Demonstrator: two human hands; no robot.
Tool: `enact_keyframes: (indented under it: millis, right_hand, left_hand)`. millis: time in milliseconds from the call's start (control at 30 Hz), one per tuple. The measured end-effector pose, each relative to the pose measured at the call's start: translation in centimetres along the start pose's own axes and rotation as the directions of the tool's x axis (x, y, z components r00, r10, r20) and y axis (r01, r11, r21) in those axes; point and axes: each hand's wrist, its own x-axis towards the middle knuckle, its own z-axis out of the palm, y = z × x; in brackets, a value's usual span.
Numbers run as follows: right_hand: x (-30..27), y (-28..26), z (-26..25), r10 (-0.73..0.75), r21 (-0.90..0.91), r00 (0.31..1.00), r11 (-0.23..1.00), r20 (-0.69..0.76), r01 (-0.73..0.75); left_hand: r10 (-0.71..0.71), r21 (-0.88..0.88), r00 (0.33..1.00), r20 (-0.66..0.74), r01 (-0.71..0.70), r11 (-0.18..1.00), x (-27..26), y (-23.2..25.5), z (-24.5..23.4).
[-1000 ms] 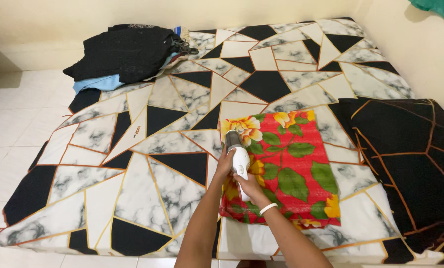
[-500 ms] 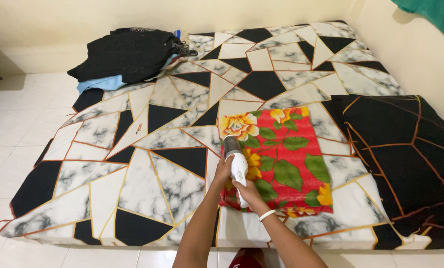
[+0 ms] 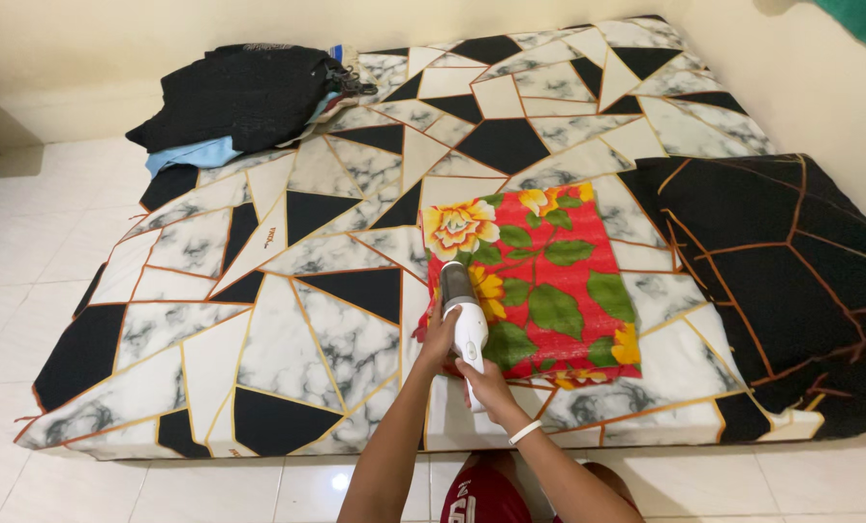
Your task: The person uses a handheld vacuum cleaner to clean the surface of a bed and then cleans a folded floral cloth.
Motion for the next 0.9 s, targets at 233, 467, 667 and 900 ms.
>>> enact_keyframes:
  millis: [233, 467, 667, 900]
  right_hand:
    - [-2.1, 1.4, -0.6, 0.013, 0.027, 1.000, 1.000, -0.010, -0.013]
    - [-3.5, 2.5, -1.3, 0.008, -0.009, 1.000, 1.000, 0.009, -0.008]
    - [-6.4, 2.8, -1.1, 0.043, -0.002, 0.999, 0.999, 0.000, -0.043]
    - [-9.5, 3.2, -0.7, 0.083, 0.025, 0.996, 0.996, 0.015, -0.083]
  left_hand:
    - [-0.041, 0.203, 0.999, -0.021, 0.045, 0.978, -4.3, 1.0, 0.9]
    - [-0.056, 0.122, 0.997, -0.047, 0.061, 0.991, -7.0, 2.1, 1.3]
    - [-0.153, 0.170, 0.984, -0.089, 0.166, 0.971, -10.0, 3.1, 1.3]
    - [-0.194, 0.046, 0.981, -0.027, 0.195, 0.980, -12.4, 1.7, 0.9]
